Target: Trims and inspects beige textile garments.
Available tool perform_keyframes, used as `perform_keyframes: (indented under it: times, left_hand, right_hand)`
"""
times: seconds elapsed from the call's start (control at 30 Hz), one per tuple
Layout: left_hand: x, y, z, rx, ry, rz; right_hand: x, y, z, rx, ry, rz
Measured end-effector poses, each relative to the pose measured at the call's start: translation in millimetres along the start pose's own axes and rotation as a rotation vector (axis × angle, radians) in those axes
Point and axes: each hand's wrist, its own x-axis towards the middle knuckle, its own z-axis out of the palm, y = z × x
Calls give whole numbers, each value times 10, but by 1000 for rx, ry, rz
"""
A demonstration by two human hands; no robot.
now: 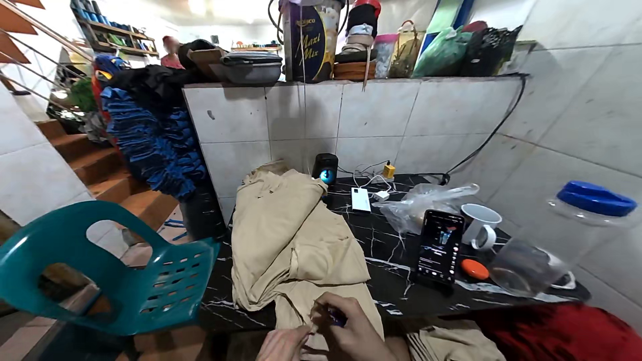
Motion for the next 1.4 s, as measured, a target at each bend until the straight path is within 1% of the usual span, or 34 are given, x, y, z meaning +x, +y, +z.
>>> perform_keyframes:
  times: [0.1,0.2,0.27,0.4,0.47,0.67,0.77,0.87,0.97,1.07,1.17,1.23,1.3,1.4]
  left_hand:
    - [19,-11,53,1,-33,32]
    - [10,-91,138,-19,1,45]
    - [18,-124,175,-36,26,43]
    - [34,-103,184,-50,-7,0]
    - [38,-109,181,-48,23,3]
    - [72,-51,159,-63,108,29]
    - [104,-39,192,-89,72,40]
    - [128,-51,222,-168,14,39]
    - [140,-38,196,-291,48,-55]
    - [146,-52,42,-369,65,-163]
    - [106,-109,-82,-461,24,-198]
    - [72,-104,-126,-491,-18,-190]
    - [50,-82,-135,-502,-51,-164]
    - [28,-61,-120,-479,-75,-131]
  right_hand:
    - [47,27,3,90,1,143]
    - [77,36,3,113,-27,182]
    - [86,40,-5,120,-44,196]
    - [82,45,-7,161,-32,226]
    - [89,42,-10,184,-16,241]
    - [115,9,-26,236,-38,287]
    - [110,14,-17,226,-47,295]
    - [78,36,14,197,-27,264]
    - [10,30,58,165,36,231]
    - [-79,-33,51,83,85,130]
    - [-181,-151,6,-164,29,86]
    - [-221,-304,-12,-338,-54,98]
    - [-236,-437,3,-458,-113,110]
    - [-255,-522,39,-524,-128,104]
